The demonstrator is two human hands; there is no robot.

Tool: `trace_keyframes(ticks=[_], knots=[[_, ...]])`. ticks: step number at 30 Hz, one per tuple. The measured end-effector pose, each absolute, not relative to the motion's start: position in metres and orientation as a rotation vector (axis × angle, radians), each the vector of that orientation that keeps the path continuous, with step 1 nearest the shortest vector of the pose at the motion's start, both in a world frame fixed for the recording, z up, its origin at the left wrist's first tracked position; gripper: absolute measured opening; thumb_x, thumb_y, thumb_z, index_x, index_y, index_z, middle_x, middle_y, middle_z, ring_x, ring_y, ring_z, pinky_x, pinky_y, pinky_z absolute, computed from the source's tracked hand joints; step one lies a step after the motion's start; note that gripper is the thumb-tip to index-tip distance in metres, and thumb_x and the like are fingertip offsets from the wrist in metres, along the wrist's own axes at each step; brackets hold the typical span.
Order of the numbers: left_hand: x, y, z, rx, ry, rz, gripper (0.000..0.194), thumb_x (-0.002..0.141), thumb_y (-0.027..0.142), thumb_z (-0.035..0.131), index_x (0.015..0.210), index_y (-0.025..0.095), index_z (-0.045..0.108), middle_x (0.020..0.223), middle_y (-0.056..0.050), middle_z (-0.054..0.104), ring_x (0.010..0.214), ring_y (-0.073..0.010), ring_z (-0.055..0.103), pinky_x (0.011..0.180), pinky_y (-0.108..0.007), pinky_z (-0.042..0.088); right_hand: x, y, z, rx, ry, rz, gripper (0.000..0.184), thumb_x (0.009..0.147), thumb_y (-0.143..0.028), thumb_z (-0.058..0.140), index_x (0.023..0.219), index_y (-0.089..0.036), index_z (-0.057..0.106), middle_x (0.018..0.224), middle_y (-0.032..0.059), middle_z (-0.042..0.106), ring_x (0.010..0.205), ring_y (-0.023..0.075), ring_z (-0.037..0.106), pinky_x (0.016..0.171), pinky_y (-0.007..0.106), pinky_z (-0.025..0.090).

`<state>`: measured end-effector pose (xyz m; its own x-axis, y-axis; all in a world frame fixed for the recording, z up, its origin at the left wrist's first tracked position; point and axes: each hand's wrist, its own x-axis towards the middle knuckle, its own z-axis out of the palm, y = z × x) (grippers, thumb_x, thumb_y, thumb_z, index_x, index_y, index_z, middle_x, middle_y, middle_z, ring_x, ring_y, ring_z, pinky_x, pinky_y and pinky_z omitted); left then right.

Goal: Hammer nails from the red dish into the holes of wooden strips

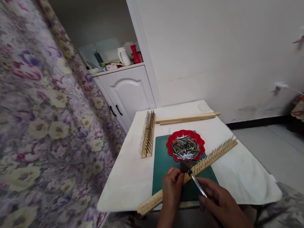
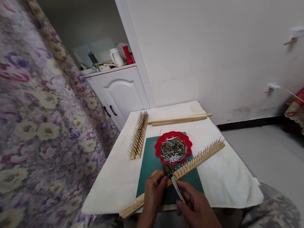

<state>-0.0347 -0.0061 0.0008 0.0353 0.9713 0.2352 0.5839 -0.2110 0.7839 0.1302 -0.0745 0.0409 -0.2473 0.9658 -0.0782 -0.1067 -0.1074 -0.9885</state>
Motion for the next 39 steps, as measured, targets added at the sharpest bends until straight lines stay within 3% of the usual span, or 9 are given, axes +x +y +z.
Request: trace_keyframes(ticks=[3,10,14,18,26,30,35,39], knots=[[-0.035,-0.006,0.000,1.825,1.559,1.066,0.018,0.079,0.021,0.048,0.063,0.018,0.055,0.070,0.000,0.054,0.067,-0.0133,0.053,0.062,-0.022,0.039,0.129,-0.072,0.040,-1.051,-1.288,1.466,0.037,0.084,-0.030,0.056,0.119,-0.021,0.054,0.065,-0.0026,0.059,0.053,0.0151,0.054,0.040,0.020,0.036],[-0.035,-0.006,-0.002,1.797,1.519,1.102,0.020,0.079,0.019,0.048,0.059,0.017,0.050,0.067,0.002,0.048,0.065,-0.0123,0.050,0.059,-0.021,0.035,0.130,-0.069,0.041,-1.074,-1.388,1.404,0.037,0.082,-0.027,0.056,0.118,-0.019,0.055,0.068,-0.0005,0.064,0.063,0.0196,0.059,0.061,0.029,0.046],[-0.035,-0.006,-0.002,1.804,1.523,1.102,0.020,0.078,0.017,0.048,0.058,0.017,0.049,0.066,0.002,0.047,0.064,-0.0119,0.049,0.059,-0.021,0.034,0.132,-0.070,0.041,-1.086,-1.426,1.410,0.039,0.083,-0.026,0.055,0.121,-0.019,0.052,0.064,-0.0023,0.059,0.057,0.0186,0.056,0.055,0.028,0.042],[-0.034,-0.006,-0.002,1.808,1.521,1.105,0.020,0.079,0.018,0.049,0.059,0.017,0.050,0.067,0.002,0.049,0.064,-0.0122,0.050,0.059,-0.021,0.034,0.133,-0.069,0.039,-1.048,-1.436,1.400,0.038,0.084,-0.025,0.053,0.121,-0.019,0.052,0.070,-0.0006,0.062,0.064,0.0201,0.058,0.063,0.030,0.045],[-0.034,-0.008,0.003,1.810,1.505,1.124,0.017,0.078,0.018,0.049,0.064,0.017,0.059,0.070,-0.001,0.055,0.068,-0.0141,0.054,0.062,-0.022,0.039,0.134,-0.070,0.037,-1.070,-1.446,1.370,0.036,0.082,-0.025,0.055,0.118,-0.019,0.056,0.066,-0.0004,0.064,0.061,0.0200,0.059,0.062,0.030,0.047],[-0.034,-0.008,0.002,1.819,1.491,1.112,0.016,0.079,0.018,0.049,0.072,0.018,0.064,0.078,-0.003,0.060,0.074,-0.0158,0.057,0.067,-0.024,0.042,0.140,-0.080,0.027,-0.962,-1.286,1.443,0.037,0.081,-0.033,0.060,0.117,-0.022,0.059,0.064,0.0007,0.068,0.057,0.0196,0.060,0.061,0.029,0.049],[-0.041,-0.009,0.005,1.862,1.482,1.045,0.015,0.080,0.018,0.051,0.080,0.019,0.066,0.083,-0.003,0.062,0.075,-0.0161,0.059,0.069,-0.024,0.043,0.154,-0.090,0.018,-0.925,-0.987,1.469,0.041,0.077,-0.041,0.067,0.114,-0.026,0.061,0.083,0.0042,0.075,0.060,0.0184,0.062,0.057,0.026,0.050],[-0.050,-0.001,0.018,1.866,1.579,1.011,0.016,0.081,0.019,0.050,0.084,0.019,0.065,0.079,-0.002,0.062,0.072,-0.0162,0.059,0.066,-0.024,0.043,0.166,-0.091,0.019,-1.007,-0.900,1.445,0.044,0.073,-0.043,0.070,0.113,-0.026,0.061,0.077,0.0027,0.075,0.054,0.0168,0.060,0.053,0.025,0.050]])
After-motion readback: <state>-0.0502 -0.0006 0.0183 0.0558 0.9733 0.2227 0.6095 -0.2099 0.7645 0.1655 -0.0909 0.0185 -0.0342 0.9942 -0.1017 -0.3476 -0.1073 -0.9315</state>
